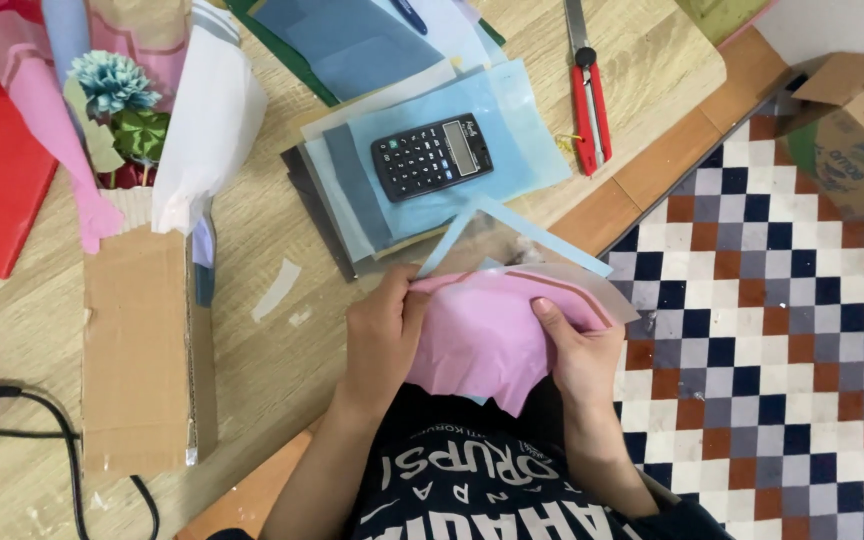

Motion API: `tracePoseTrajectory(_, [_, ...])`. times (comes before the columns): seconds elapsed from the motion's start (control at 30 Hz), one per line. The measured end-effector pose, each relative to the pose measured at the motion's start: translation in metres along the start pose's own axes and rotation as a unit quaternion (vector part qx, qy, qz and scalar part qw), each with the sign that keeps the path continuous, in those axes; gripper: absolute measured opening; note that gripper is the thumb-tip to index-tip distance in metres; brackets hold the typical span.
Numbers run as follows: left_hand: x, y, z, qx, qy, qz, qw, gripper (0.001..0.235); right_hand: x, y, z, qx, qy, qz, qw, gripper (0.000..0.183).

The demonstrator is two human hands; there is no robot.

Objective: Wrapping and finishing a flower bouquet with multiple layers of decorative paper and securing them with a glue gun.

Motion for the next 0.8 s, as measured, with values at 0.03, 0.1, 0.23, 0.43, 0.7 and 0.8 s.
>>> tracePoseTrajectory(0.03, [-0.005, -0.008, 0.006, -0.001, -0.001, 0.003, 1.0, 0.011, -0.003, 0.004, 0.0, 0.0, 0.0, -0.003, 1.0, 0.023])
tracePoseTrajectory(0.1, [-0.016, -0.017, 0.013, 0.17, -0.09, -0.043, 0.98, 0.058, -0.01, 0.008, -0.006, 0.03, -0.082, 0.047, 0.995, 0.031])
tracePoseTrajectory(0.23, [-0.024, -0.033, 0.021, 0.2, -0.169, -0.161, 0.952, 0.097, -0.013, 0.04, -0.062, 0.021, -0.06, 0.091, 0.994, 0.016])
tracePoseTrajectory(0.43, [-0.038, -0.064, -0.006, 0.338, -0.202, 0.07, 0.917, 0.054, -0.062, 0.047, -0.014, 0.04, -0.056, -0.127, 0.99, 0.03])
tracePoseTrajectory(0.7, [-0.103, -0.101, -0.007, 0.507, -0.072, 0.085, 0.855, 0.077, -0.145, 0.105, -0.066, 0.22, -0.278, -0.269, 0.895, 0.028])
tracePoseTrajectory(0.8, [-0.127, -0.065, -0.032, 0.544, -0.222, 0.096, 0.804, 0.064, -0.16, 0.121, -0.06, 0.247, -0.249, -0.31, 0.883, 0.035])
Point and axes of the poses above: each hand's wrist, its own x-axis away from the middle knuckle, its own y-axis out of the palm, z = x × y, the point moved 4 cm from there along -x, towards the middle knuckle, and after that the axes turned 3 degrees about -x, right-handed, at the moved point
